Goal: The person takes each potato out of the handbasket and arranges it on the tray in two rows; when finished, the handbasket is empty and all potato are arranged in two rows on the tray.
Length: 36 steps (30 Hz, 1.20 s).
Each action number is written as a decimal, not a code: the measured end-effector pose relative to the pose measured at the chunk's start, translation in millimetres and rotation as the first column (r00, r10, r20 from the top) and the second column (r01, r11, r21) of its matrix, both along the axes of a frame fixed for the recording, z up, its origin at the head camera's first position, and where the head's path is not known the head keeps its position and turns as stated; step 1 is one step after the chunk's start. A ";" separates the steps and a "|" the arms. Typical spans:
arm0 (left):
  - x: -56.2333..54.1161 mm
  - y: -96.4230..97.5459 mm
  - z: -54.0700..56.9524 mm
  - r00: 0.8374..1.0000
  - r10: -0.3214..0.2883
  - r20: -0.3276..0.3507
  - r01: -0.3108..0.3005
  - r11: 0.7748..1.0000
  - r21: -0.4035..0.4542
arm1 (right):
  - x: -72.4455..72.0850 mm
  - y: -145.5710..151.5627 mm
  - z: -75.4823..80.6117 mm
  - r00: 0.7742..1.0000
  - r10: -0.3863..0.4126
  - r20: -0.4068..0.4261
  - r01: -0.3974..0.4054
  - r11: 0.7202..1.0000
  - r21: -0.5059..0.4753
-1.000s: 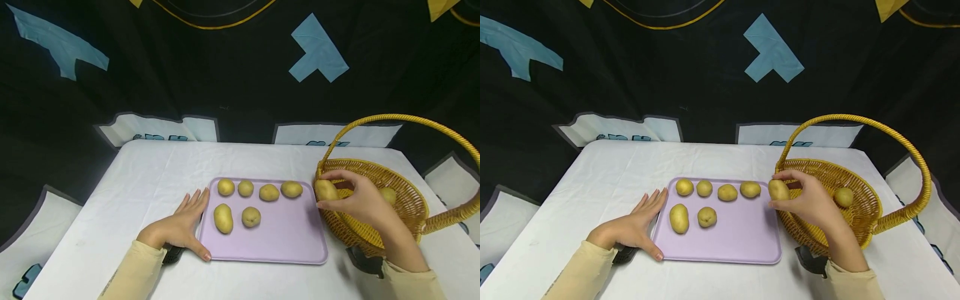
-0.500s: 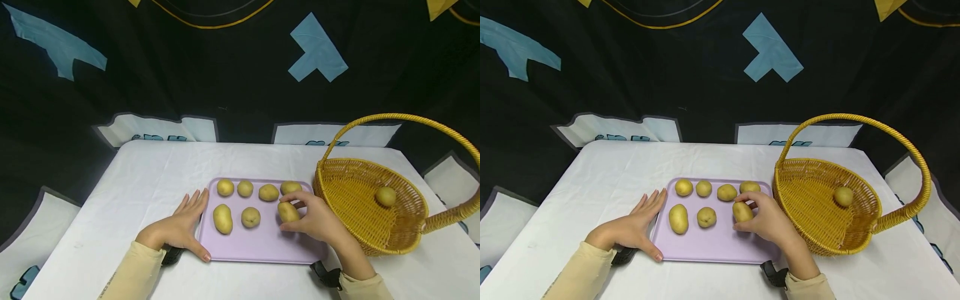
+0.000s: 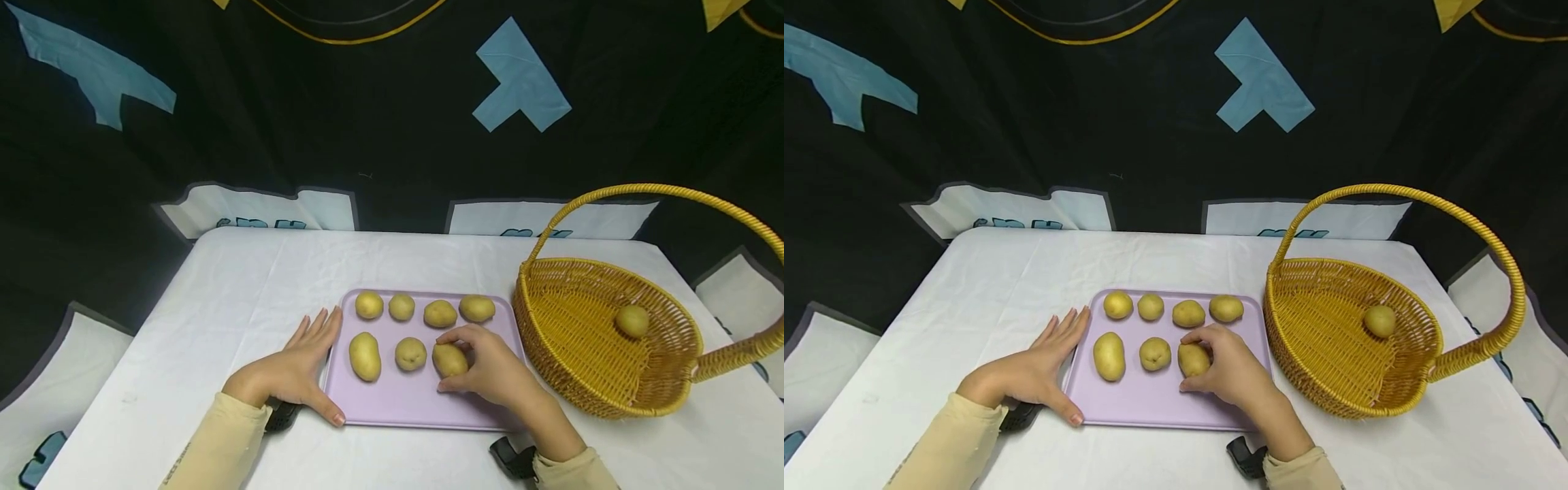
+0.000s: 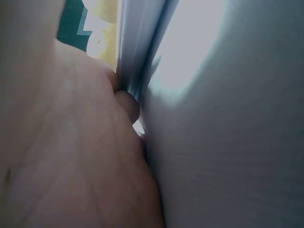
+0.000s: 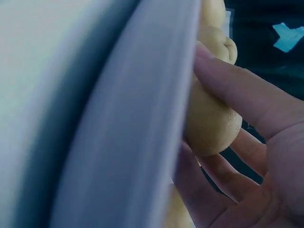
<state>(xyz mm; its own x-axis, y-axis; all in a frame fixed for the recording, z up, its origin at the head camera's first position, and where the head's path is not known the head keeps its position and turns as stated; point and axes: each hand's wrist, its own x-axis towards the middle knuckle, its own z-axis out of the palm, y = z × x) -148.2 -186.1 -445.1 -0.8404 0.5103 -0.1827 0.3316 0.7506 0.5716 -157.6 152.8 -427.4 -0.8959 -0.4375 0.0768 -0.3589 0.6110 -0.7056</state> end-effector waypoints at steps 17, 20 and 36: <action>0.2 0.2 -0.2 1.000 -0.002 -0.001 0.002 1.000 0.004 | 0.4 -0.8 -1.4 0.999 -0.027 -0.019 0.028 0.999 0.035; -0.1 0.3 -0.2 1.000 -0.003 -0.006 0.003 1.000 0.003 | 0.2 0.9 0.1 1.000 -0.019 -0.017 0.020 0.999 0.043; -0.2 0.9 -1.1 1.000 0.002 -0.002 -0.002 1.000 0.025 | 3.1 45.9 50.4 0.997 -0.073 -0.033 0.070 0.993 -0.090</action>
<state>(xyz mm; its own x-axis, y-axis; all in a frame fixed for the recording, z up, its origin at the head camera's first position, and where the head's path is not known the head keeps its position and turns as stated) -148.4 -185.1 -446.3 -0.8418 0.5129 -0.1683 0.3312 0.7369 0.5893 -154.5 198.7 -377.1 -0.9207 -0.3624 0.1452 -0.3425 0.5713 -0.7458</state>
